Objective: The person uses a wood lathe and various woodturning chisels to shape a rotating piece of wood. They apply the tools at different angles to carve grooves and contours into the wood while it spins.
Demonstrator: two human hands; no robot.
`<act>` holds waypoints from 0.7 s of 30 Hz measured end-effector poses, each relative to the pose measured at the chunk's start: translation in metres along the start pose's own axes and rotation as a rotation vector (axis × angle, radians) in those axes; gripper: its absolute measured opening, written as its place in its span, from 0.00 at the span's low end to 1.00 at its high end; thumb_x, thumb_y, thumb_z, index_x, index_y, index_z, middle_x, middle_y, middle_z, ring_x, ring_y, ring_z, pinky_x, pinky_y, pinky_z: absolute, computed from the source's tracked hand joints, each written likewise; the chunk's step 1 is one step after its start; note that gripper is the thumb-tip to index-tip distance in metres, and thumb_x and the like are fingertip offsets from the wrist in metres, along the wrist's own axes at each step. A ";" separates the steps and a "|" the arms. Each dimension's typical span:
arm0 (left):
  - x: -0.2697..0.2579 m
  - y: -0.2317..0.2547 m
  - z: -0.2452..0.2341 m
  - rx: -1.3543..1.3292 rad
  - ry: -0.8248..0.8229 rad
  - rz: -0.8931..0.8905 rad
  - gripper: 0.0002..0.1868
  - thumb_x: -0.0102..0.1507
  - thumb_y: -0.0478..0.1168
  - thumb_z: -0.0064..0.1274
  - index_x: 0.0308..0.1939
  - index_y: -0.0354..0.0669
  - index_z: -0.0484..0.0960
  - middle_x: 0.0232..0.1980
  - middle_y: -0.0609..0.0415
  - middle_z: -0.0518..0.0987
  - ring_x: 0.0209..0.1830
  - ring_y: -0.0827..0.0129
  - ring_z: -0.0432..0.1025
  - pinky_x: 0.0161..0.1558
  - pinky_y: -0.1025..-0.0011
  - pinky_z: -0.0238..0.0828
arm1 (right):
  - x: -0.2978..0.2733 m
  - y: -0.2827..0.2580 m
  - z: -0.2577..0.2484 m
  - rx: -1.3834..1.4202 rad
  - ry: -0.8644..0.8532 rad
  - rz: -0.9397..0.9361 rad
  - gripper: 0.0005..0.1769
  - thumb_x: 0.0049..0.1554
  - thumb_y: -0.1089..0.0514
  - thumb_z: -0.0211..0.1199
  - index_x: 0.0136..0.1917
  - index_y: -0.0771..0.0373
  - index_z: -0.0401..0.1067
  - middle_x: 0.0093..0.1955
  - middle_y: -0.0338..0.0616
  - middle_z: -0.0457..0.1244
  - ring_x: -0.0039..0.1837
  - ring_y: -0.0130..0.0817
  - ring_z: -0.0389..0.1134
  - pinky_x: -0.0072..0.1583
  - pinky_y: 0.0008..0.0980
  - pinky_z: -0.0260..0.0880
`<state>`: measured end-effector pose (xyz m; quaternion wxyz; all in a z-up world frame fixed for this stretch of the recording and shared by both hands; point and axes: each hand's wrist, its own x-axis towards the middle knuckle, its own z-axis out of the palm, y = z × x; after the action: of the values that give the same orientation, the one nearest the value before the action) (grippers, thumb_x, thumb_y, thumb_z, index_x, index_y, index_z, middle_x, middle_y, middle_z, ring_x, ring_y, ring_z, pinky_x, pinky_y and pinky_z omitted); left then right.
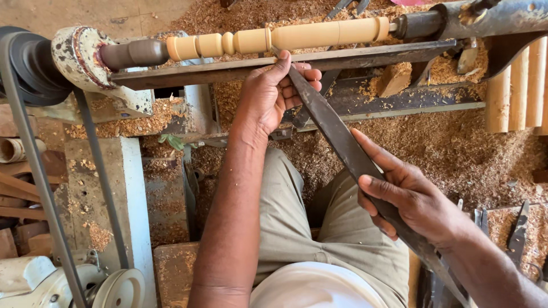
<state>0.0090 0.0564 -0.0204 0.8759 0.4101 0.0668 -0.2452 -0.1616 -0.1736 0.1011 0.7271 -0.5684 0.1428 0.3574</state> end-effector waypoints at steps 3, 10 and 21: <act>-0.001 0.000 -0.001 -0.010 -0.003 0.005 0.24 0.69 0.51 0.50 0.47 0.28 0.81 0.43 0.37 0.86 0.41 0.55 0.84 0.45 0.60 0.86 | 0.000 0.002 0.008 -0.029 0.033 0.020 0.43 0.66 0.56 0.52 0.89 0.39 0.39 0.33 0.43 0.61 0.27 0.26 0.61 0.28 0.26 0.64; -0.004 0.004 -0.003 0.098 0.048 0.014 0.24 0.69 0.53 0.49 0.45 0.30 0.81 0.39 0.38 0.86 0.35 0.56 0.84 0.39 0.61 0.85 | 0.006 0.009 0.047 -0.067 0.173 0.082 0.48 0.61 0.56 0.52 0.88 0.36 0.38 0.31 0.43 0.59 0.24 0.27 0.58 0.27 0.27 0.61; -0.010 0.012 -0.001 0.140 0.076 -0.012 0.25 0.70 0.52 0.45 0.46 0.29 0.81 0.37 0.41 0.86 0.32 0.59 0.84 0.36 0.63 0.86 | 0.002 0.020 0.064 0.033 0.183 0.056 0.47 0.61 0.56 0.49 0.87 0.36 0.35 0.30 0.43 0.60 0.24 0.28 0.59 0.26 0.28 0.61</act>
<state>0.0058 0.0669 -0.0096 0.8405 0.4788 0.0854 -0.2387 -0.1870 -0.1118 0.1055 0.7100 -0.5825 0.2304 0.3218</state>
